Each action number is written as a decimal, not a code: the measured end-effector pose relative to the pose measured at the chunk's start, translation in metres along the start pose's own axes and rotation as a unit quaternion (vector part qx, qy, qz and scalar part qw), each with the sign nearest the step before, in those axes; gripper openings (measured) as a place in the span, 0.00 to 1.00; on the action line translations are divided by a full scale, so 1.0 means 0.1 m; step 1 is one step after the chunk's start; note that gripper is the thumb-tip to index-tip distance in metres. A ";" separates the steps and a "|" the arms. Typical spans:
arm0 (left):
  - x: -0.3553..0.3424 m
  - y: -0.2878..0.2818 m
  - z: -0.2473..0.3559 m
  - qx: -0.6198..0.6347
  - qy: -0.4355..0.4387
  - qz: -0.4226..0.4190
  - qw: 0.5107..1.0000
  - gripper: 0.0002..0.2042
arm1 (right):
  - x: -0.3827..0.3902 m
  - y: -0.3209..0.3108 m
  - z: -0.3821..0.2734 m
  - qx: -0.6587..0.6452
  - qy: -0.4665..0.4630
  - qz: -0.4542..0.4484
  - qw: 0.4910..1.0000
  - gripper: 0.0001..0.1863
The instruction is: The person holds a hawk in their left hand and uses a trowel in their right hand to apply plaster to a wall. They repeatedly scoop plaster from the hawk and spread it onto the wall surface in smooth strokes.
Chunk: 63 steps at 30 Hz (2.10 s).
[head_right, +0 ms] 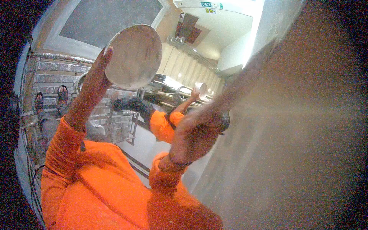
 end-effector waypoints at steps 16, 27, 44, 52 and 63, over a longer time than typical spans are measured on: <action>0.14 0.00 0.19 0.003 -0.009 0.046 0.999 0.34 | -0.81 -0.41 -0.52 0.152 -0.160 0.094 0.971 0.24; 0.24 -0.53 0.36 0.010 0.005 0.092 0.996 0.36 | -0.81 -0.20 0.59 0.071 -0.162 0.064 0.982 0.23; 0.37 -0.59 0.62 -0.001 0.010 0.058 0.998 0.37 | 0.04 0.27 0.27 0.025 -0.068 0.092 0.993 0.24; 0.49 -0.59 0.60 -0.066 0.048 0.021 0.996 0.36 | 0.42 -0.05 -0.05 0.055 -0.127 0.094 0.986 0.23; 0.45 -0.79 0.53 0.017 -0.034 0.091 0.995 0.34 | 0.17 -0.74 0.07 0.155 -0.083 0.126 0.976 0.12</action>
Point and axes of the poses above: each hand's wrist, its own x-axis away from the middle knuckle, its own y-axis out of the palm, z = x × y, the point moved 2 cm from there along -x, towards the middle knuckle, and after that the axes turned 10 degrees about x, right-handed, at the moved point
